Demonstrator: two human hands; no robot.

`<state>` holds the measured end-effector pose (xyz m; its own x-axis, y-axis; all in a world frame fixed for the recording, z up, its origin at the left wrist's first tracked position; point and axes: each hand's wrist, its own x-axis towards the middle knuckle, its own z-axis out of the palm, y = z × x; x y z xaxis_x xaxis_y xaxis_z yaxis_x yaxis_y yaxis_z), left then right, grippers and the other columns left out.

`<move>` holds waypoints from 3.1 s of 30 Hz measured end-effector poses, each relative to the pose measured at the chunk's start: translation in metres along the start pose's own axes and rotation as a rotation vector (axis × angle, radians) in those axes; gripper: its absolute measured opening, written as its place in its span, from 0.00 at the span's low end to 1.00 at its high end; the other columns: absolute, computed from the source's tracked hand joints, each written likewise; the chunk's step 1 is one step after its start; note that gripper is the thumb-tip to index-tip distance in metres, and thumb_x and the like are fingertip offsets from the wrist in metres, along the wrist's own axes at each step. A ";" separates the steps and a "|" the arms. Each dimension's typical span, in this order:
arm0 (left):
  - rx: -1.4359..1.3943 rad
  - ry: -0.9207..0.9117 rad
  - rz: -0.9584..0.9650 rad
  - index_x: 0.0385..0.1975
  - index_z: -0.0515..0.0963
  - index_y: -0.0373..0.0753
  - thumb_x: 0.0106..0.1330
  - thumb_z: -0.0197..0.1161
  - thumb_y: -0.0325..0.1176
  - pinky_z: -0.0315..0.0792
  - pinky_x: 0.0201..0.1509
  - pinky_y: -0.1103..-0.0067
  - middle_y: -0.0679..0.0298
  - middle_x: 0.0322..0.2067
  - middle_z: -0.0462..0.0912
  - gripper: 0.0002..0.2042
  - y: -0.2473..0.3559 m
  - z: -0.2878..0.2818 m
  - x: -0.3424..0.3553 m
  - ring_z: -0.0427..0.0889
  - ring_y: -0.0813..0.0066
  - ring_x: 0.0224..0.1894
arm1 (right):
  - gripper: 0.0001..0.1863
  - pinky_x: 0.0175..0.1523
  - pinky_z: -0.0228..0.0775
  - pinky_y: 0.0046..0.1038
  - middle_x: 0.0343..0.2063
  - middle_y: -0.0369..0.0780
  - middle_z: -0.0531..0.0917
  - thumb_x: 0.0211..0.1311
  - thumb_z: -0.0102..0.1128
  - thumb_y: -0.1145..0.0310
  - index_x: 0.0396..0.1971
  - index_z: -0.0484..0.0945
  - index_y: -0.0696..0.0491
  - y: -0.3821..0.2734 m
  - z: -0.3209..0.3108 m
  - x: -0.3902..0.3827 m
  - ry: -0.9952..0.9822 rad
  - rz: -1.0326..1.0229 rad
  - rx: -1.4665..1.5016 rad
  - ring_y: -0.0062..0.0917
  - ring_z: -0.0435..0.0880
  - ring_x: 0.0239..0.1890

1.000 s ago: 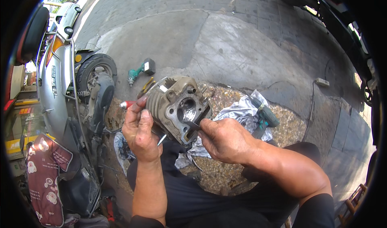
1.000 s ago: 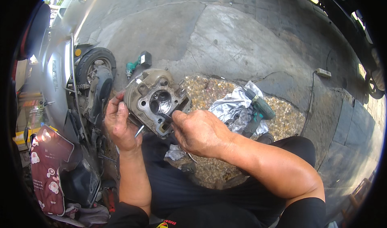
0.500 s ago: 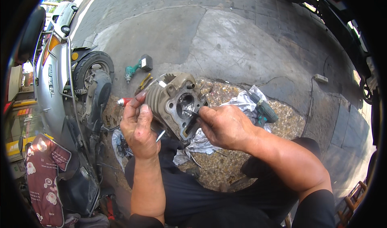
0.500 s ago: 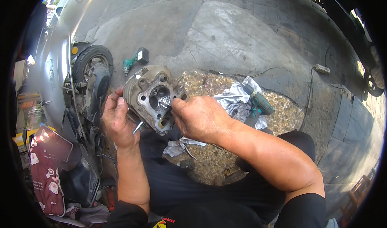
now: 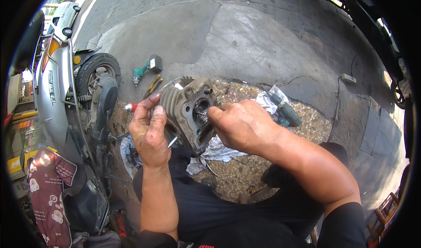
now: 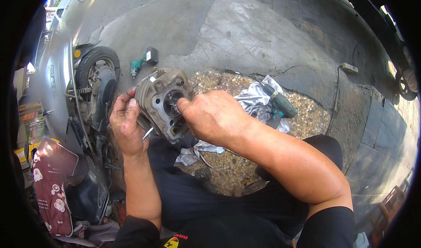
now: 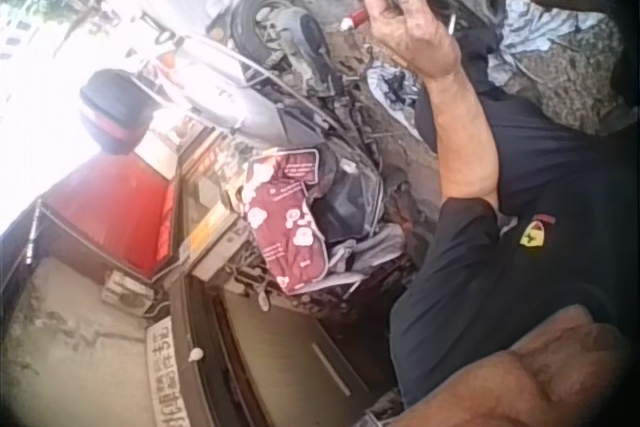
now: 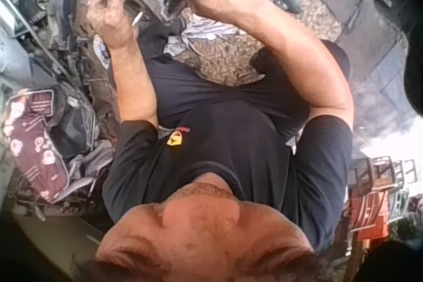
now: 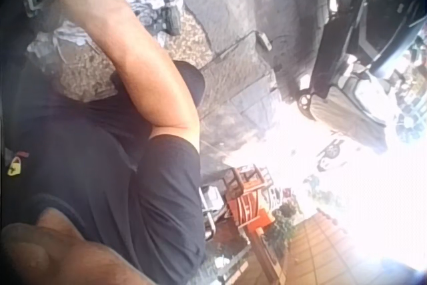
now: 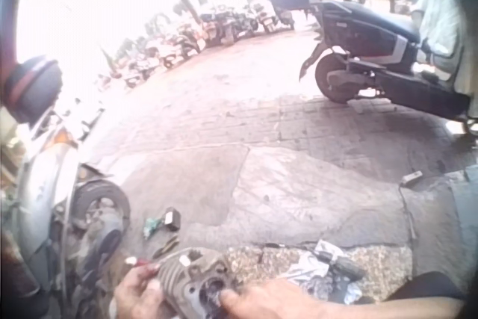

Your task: The person scrapes the interior of a metal engine casing with a utility knife, then uses a power drill to bore into the central opening. They later scrape a small cylindrical component with the knife. The work is performed on a cloth on the ground next to a scooter.

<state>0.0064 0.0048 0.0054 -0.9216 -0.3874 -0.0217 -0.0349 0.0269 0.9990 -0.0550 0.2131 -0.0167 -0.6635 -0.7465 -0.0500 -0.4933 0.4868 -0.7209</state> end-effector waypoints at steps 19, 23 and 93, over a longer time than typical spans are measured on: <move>-0.283 0.001 -0.192 0.53 0.74 0.28 0.73 0.53 0.29 0.77 0.56 0.72 0.54 0.47 0.82 0.14 -0.008 -0.008 0.006 0.84 0.67 0.48 | 0.11 0.42 0.74 0.46 0.26 0.55 0.82 0.66 0.57 0.67 0.31 0.80 0.61 0.004 -0.010 0.007 0.030 0.085 0.564 0.53 0.83 0.34; -0.306 0.025 -0.245 0.52 0.75 0.28 0.72 0.54 0.29 0.77 0.56 0.71 0.54 0.47 0.83 0.14 -0.010 -0.008 0.007 0.84 0.65 0.49 | 0.10 0.42 0.74 0.48 0.26 0.55 0.82 0.64 0.56 0.67 0.31 0.81 0.59 0.005 -0.012 0.007 0.034 0.078 0.333 0.54 0.83 0.34; -0.121 0.257 -0.061 0.52 0.74 0.27 0.72 0.54 0.25 0.73 0.54 0.80 0.57 0.45 0.81 0.13 -0.012 0.016 -0.001 0.80 0.76 0.45 | 0.28 0.46 0.77 0.27 0.35 0.41 0.84 0.64 0.64 0.76 0.64 0.70 0.55 -0.012 0.016 -0.004 0.191 0.040 0.776 0.21 0.83 0.40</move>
<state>0.0012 0.0199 -0.0069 -0.7907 -0.6060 -0.0871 -0.0266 -0.1081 0.9938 -0.0375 0.2028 -0.0188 -0.7919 -0.6104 -0.0173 0.0186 0.0043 -0.9998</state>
